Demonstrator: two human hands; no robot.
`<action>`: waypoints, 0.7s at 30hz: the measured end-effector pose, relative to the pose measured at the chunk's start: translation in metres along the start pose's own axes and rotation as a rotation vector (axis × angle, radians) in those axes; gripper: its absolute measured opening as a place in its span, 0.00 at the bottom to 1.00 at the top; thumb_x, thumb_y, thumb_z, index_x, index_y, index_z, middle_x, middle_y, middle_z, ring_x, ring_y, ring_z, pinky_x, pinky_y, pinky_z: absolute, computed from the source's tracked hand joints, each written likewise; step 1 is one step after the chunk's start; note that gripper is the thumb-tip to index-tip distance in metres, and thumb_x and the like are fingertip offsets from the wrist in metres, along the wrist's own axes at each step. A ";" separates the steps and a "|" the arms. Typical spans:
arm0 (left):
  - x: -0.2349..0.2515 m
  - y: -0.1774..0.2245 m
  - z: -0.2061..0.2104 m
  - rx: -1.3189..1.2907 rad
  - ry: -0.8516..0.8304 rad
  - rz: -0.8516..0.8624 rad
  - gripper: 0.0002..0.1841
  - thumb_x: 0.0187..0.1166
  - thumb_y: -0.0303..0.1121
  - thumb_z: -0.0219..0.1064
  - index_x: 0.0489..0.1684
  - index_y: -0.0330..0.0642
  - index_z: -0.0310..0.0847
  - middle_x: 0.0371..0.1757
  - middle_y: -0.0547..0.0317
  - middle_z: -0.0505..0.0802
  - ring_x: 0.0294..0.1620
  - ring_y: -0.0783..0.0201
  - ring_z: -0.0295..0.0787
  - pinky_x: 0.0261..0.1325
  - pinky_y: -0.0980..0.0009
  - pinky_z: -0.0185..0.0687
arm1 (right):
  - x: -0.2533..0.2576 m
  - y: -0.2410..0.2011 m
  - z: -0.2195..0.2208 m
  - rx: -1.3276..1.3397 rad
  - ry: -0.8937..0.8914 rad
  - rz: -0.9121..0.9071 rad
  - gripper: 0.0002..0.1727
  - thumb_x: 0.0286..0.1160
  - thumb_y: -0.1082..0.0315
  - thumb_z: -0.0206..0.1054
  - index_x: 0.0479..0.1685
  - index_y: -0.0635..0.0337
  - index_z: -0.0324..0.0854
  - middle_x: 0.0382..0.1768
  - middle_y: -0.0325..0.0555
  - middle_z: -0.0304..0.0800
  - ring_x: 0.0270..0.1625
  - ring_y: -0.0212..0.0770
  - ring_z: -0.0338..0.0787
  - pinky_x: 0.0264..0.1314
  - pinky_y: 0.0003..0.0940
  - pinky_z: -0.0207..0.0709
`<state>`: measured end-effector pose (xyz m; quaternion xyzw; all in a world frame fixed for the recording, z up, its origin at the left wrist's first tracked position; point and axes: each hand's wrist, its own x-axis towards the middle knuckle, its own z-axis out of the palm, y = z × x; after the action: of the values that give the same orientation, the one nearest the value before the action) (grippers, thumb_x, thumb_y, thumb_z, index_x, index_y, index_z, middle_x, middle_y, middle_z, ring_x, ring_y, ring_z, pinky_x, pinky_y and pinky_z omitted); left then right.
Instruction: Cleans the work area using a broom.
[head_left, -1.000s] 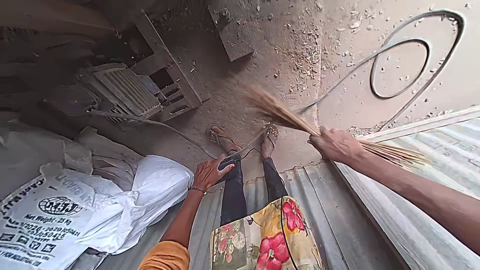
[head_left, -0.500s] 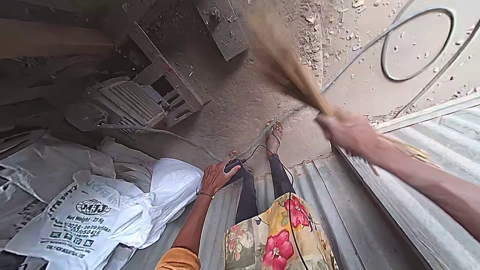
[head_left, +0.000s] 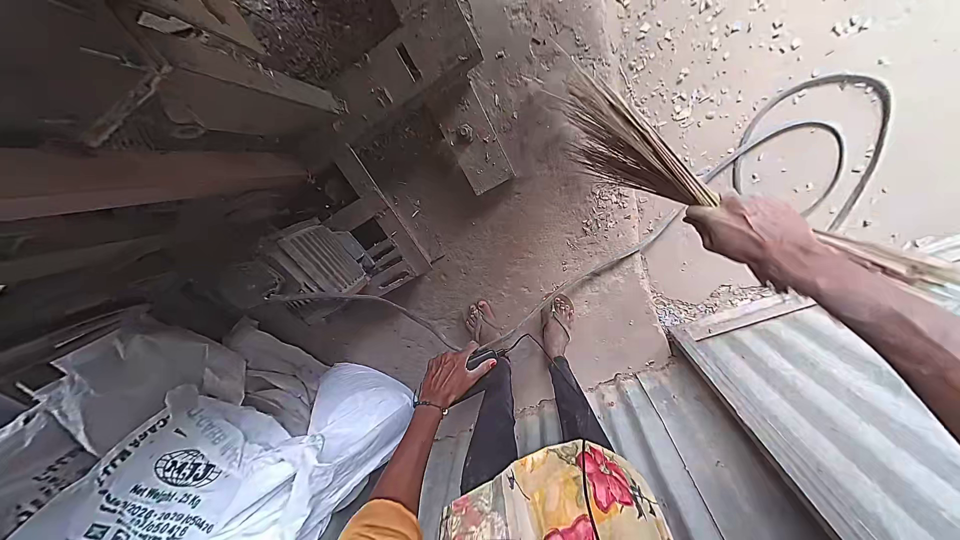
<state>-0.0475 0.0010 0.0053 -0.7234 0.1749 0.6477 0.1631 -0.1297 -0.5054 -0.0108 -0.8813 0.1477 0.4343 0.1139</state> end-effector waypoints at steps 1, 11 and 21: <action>0.004 0.004 -0.007 0.009 -0.004 0.012 0.40 0.79 0.74 0.48 0.75 0.52 0.78 0.55 0.41 0.94 0.61 0.41 0.90 0.65 0.41 0.79 | -0.019 -0.015 -0.003 0.062 0.035 -0.020 0.06 0.82 0.65 0.66 0.43 0.53 0.87 0.36 0.62 0.86 0.34 0.66 0.89 0.26 0.60 0.76; 0.024 0.026 -0.099 0.120 -0.098 -0.048 0.44 0.81 0.74 0.42 0.67 0.43 0.83 0.68 0.41 0.88 0.75 0.44 0.81 0.76 0.42 0.70 | 0.104 -0.047 -0.085 0.070 -0.130 0.008 0.19 0.86 0.55 0.62 0.41 0.64 0.87 0.42 0.69 0.88 0.51 0.73 0.88 0.43 0.74 0.75; -0.011 0.022 -0.150 -0.022 -0.067 -0.017 0.40 0.83 0.71 0.43 0.65 0.45 0.85 0.65 0.44 0.91 0.72 0.46 0.84 0.74 0.42 0.73 | 0.016 -0.179 -0.079 0.275 -0.354 -0.354 0.15 0.88 0.56 0.58 0.57 0.51 0.88 0.48 0.56 0.91 0.56 0.61 0.90 0.52 0.64 0.79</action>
<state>0.0736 -0.0873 0.0317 -0.7044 0.1559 0.6721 0.1665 0.0012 -0.3676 0.0365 -0.7801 0.0269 0.5307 0.3301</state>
